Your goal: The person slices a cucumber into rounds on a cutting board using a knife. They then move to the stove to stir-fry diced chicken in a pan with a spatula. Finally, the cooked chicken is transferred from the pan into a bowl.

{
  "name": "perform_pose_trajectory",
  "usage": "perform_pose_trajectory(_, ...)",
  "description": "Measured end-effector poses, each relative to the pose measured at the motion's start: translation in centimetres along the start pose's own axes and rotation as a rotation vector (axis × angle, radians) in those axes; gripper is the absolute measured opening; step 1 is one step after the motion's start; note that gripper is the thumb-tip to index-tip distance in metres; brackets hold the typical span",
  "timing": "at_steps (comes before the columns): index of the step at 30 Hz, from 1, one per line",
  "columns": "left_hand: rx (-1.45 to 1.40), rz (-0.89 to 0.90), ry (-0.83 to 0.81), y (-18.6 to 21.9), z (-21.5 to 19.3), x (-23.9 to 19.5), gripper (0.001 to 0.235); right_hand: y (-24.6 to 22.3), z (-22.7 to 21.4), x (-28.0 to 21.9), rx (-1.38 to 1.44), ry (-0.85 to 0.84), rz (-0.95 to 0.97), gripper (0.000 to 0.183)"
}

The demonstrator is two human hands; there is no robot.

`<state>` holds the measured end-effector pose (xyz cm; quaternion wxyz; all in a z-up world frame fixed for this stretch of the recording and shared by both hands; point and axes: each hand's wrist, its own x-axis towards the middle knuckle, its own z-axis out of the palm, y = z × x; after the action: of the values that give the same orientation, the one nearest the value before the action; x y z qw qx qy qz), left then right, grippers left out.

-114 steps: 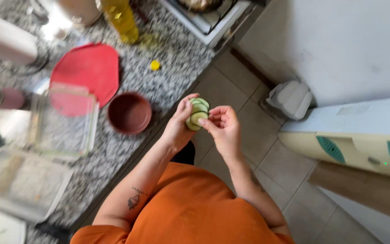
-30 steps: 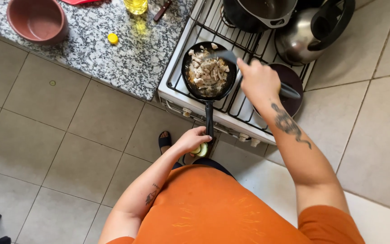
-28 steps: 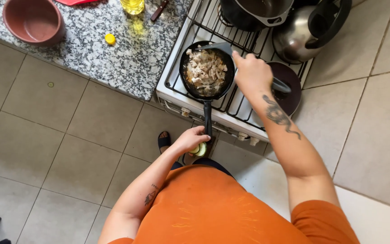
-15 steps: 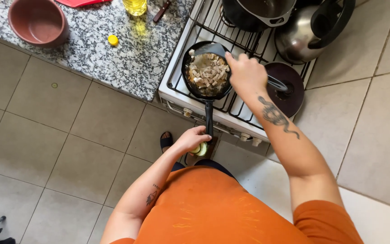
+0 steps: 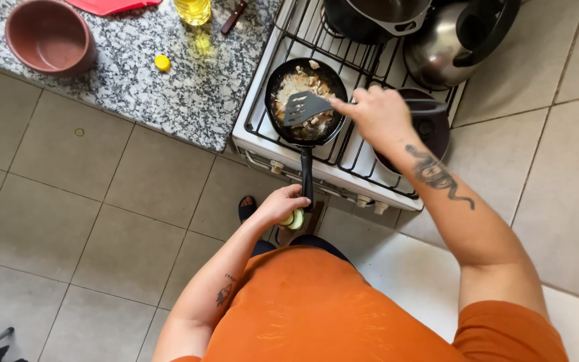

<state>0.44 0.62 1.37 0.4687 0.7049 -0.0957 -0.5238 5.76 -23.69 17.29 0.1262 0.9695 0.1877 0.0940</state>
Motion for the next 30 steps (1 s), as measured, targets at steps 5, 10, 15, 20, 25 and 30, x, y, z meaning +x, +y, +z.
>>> perform_pose_trajectory(5,-0.073,-0.020,-0.007,-0.1,0.1,0.7,0.024,3.5,-1.1,-3.1,0.042,-0.053,0.121,0.027)
perform_pose_trajectory(10,-0.054,-0.011,-0.005,-0.4,0.1,1.5,0.025,3.9,1.2,-9.1,0.113,-0.262,0.343,0.024)
perform_pose_trajectory(15,-0.024,-0.056,-0.015,2.7,-1.0,-1.8,0.026,0.9,5.2,-8.4,0.328,-0.269,0.514,0.030)
perform_pose_trajectory(20,0.081,-0.035,-0.017,0.8,-0.8,-0.4,0.032,-1.1,2.3,-4.6,0.271,-0.286,0.555,0.030)
perform_pose_trajectory(25,0.055,-0.036,-0.009,-0.9,0.3,1.4,0.030,0.5,0.4,-2.7,0.243,-0.356,0.614,0.033)
perform_pose_trajectory(30,0.036,-0.023,0.038,-1.6,1.3,2.0,0.030,-1.1,3.0,1.0,0.267,-0.289,0.668,0.036)
